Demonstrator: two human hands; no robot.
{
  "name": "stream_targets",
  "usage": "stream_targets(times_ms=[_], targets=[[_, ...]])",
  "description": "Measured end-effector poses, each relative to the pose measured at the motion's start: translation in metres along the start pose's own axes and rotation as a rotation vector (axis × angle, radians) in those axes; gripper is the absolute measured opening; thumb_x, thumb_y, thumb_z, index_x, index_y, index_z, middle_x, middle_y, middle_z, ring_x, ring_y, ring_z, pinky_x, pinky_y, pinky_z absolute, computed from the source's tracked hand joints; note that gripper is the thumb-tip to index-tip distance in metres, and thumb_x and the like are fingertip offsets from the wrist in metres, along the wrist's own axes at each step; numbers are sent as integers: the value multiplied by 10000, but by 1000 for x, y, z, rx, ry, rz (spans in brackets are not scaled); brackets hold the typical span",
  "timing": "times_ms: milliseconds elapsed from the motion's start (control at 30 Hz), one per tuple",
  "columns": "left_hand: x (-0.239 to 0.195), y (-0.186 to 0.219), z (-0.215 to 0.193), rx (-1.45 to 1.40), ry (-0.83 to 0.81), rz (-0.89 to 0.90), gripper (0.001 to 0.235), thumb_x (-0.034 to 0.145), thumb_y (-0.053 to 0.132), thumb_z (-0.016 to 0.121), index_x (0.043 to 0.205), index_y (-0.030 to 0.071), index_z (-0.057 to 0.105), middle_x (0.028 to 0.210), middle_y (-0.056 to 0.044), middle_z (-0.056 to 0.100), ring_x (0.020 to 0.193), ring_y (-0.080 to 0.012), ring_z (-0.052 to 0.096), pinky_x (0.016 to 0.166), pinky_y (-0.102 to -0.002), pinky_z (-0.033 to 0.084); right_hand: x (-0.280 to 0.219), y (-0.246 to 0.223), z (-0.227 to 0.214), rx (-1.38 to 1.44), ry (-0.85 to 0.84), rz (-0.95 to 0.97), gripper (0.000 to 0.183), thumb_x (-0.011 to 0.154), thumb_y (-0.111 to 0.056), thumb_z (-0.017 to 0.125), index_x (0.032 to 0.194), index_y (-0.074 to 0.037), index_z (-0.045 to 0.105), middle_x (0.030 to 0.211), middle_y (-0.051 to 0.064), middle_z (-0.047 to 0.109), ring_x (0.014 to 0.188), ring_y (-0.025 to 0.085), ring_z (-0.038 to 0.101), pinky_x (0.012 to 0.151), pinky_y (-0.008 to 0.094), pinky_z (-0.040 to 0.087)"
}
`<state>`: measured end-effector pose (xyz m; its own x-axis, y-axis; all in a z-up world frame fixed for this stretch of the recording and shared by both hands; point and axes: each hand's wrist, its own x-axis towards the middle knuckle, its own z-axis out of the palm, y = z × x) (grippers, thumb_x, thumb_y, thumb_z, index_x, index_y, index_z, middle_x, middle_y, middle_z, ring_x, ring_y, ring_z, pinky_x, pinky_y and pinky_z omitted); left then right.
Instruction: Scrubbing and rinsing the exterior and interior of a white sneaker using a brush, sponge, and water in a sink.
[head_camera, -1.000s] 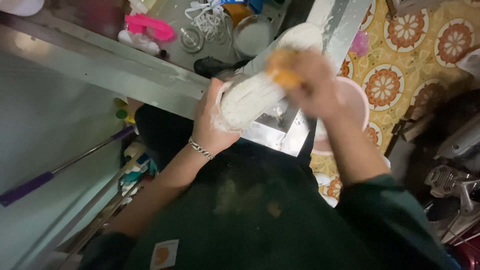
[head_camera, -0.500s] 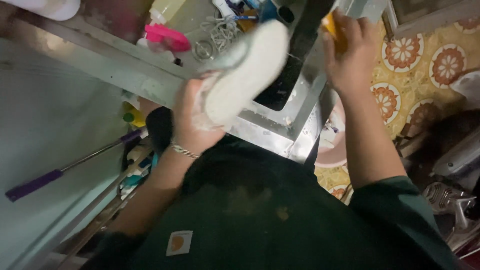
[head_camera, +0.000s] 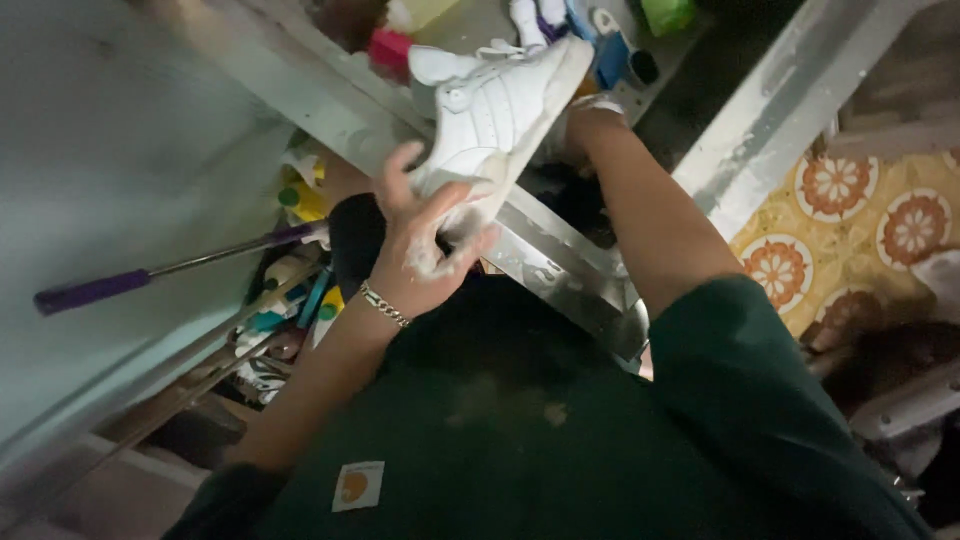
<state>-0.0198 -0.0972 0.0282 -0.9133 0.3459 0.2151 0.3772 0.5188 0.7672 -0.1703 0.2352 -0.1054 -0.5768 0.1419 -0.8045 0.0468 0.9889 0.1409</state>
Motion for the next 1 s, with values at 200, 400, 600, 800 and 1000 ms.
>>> stream_targets(times_ms=[200, 400, 600, 800, 1000], targets=[[12, -7, -8, -446, 0, -196, 1053, 766, 365, 1220, 1426, 145, 430, 1316, -31, 479, 1232, -201, 568, 1132, -382, 537, -56, 30, -11, 192, 94, 9, 595, 1245, -427, 706, 1781, -171, 667, 1577, 279, 808, 1409, 523, 785, 1114, 649, 649], [23, 16, 0, -560, -372, -490, 1109, 739, 316, 1149, 1673, 124, 583, 1604, -136, 853, 1520, -273, 802, 1025, -444, 845, -159, 59, 36, 1159, 642, -647, 606, 1118, -5, 593, 1720, -10, 519, 1534, 191, 631, 1379, 302, 641, 1166, 423, 531], [25, 33, 32, -299, -401, -157, 916, 1018, 452, 1015, 1705, 16, 594, 1643, -236, 800, 1554, -425, 745, 1198, -507, 682, -129, 24, 107, 1814, 1017, -151, 244, 1146, -399, 553, 998, -263, 690, 1137, 2, 732, 1097, 201, 712, 1070, 435, 572], [25, 36, 71, -261, -412, -38, 1018, 964, 208, 1082, 1771, 80, 475, 1596, -249, 801, 1364, -491, 819, 1140, -561, 674, -203, -28, 69, 1149, 1456, -900, 331, 1249, -94, 629, 929, -56, 554, 911, 91, 479, 887, 300, 470, 859, 502, 375], [28, 49, 73, -222, -425, -87, 853, 998, 291, 1062, 1683, 67, 608, 1601, -185, 828, 1394, -443, 806, 1176, -552, 639, -161, 3, 79, 1238, 1393, -706, 467, 1321, -233, 639, 917, -79, 461, 916, 51, 420, 854, 212, 414, 814, 416, 340]])
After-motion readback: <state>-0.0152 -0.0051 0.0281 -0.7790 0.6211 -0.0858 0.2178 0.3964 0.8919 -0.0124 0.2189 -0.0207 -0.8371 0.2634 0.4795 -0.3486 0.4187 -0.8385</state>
